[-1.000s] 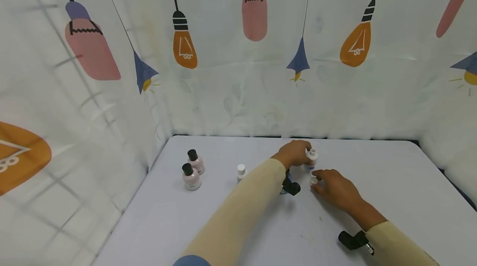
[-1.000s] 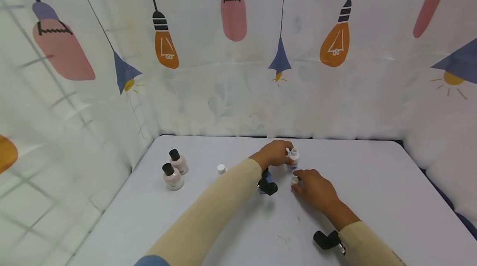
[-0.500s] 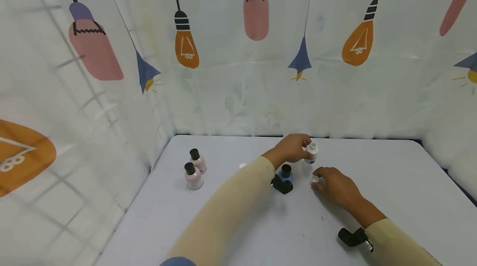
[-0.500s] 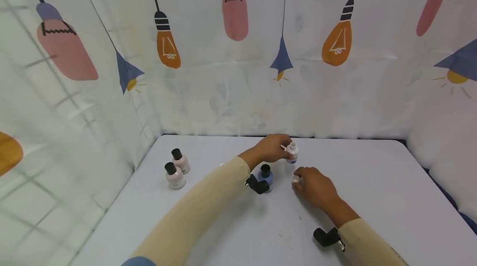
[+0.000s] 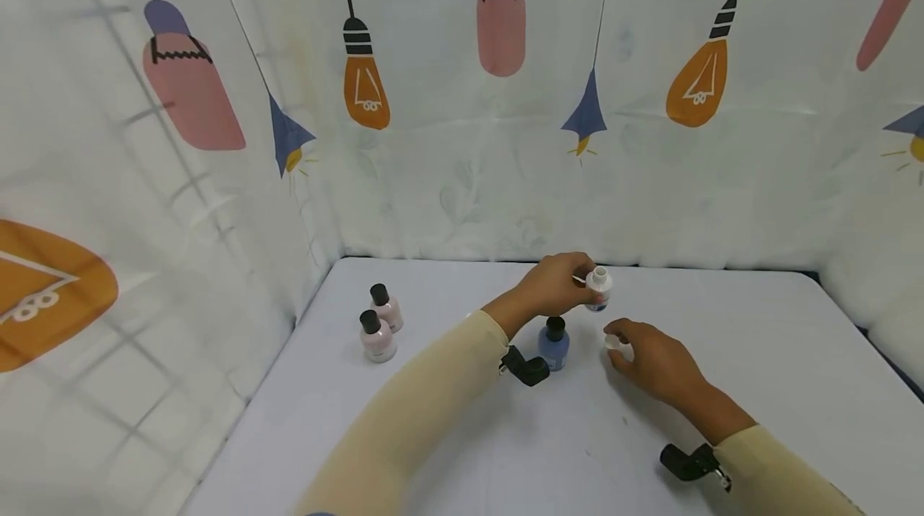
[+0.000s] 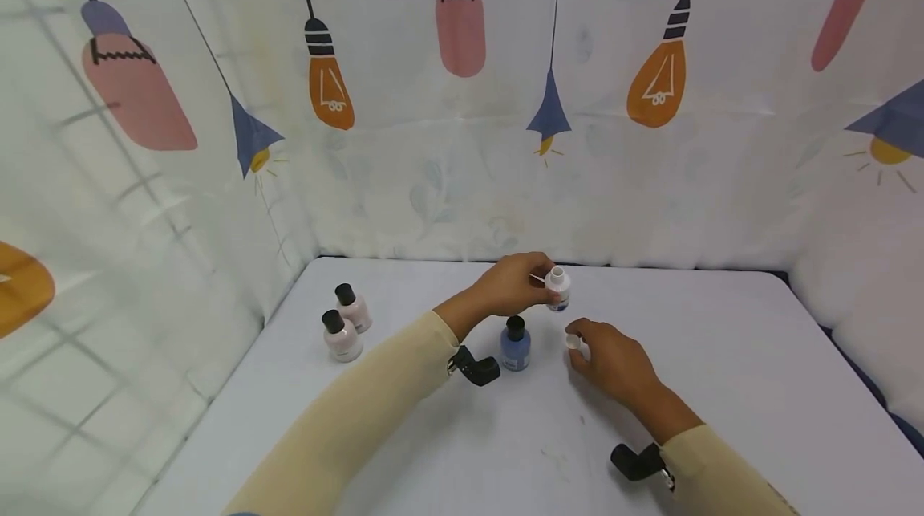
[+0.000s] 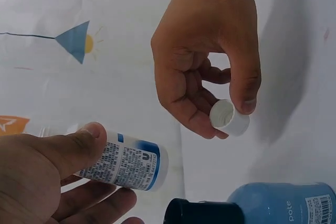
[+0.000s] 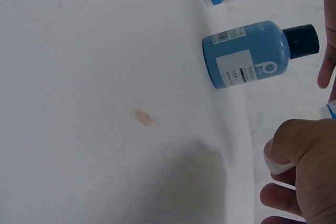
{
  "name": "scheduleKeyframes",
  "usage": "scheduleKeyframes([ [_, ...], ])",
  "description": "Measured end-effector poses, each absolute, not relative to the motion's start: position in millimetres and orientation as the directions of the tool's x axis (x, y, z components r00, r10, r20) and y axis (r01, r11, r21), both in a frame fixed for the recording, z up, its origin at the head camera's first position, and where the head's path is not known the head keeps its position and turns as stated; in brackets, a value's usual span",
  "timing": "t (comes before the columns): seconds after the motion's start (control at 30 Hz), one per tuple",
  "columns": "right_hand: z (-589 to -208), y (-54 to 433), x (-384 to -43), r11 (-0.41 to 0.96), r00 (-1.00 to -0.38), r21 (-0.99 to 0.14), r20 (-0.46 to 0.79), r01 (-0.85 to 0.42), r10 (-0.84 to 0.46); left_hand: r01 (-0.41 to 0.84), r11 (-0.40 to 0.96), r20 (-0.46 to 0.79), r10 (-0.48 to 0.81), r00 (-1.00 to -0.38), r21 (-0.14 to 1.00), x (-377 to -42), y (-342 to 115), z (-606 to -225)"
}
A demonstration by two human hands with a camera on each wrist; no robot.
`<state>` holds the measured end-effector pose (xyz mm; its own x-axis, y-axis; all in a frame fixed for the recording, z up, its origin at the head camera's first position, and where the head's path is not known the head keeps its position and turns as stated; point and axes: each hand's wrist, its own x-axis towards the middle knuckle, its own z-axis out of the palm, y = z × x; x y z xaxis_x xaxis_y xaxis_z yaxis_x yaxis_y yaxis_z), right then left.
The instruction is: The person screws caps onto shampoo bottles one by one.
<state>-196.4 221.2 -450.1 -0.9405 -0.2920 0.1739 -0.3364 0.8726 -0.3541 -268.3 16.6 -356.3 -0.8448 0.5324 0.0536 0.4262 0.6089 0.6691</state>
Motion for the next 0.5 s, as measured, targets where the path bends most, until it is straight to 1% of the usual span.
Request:
scheduleKeyframes([
  [0.27, -439, 220, -190, 0.877, -0.94, -0.343, 0.17, -0.338, -0.296, 0.414, 0.609, 0.056, 0.518, -0.854, 0.677, -259, -5, -344],
  [0.5, -434, 223, -184, 0.872, -0.926, -0.322, 0.21, -0.369, -0.315, 0.411, 0.607, 0.012, 0.551, -0.834, 0.681, -245, -25, -339],
])
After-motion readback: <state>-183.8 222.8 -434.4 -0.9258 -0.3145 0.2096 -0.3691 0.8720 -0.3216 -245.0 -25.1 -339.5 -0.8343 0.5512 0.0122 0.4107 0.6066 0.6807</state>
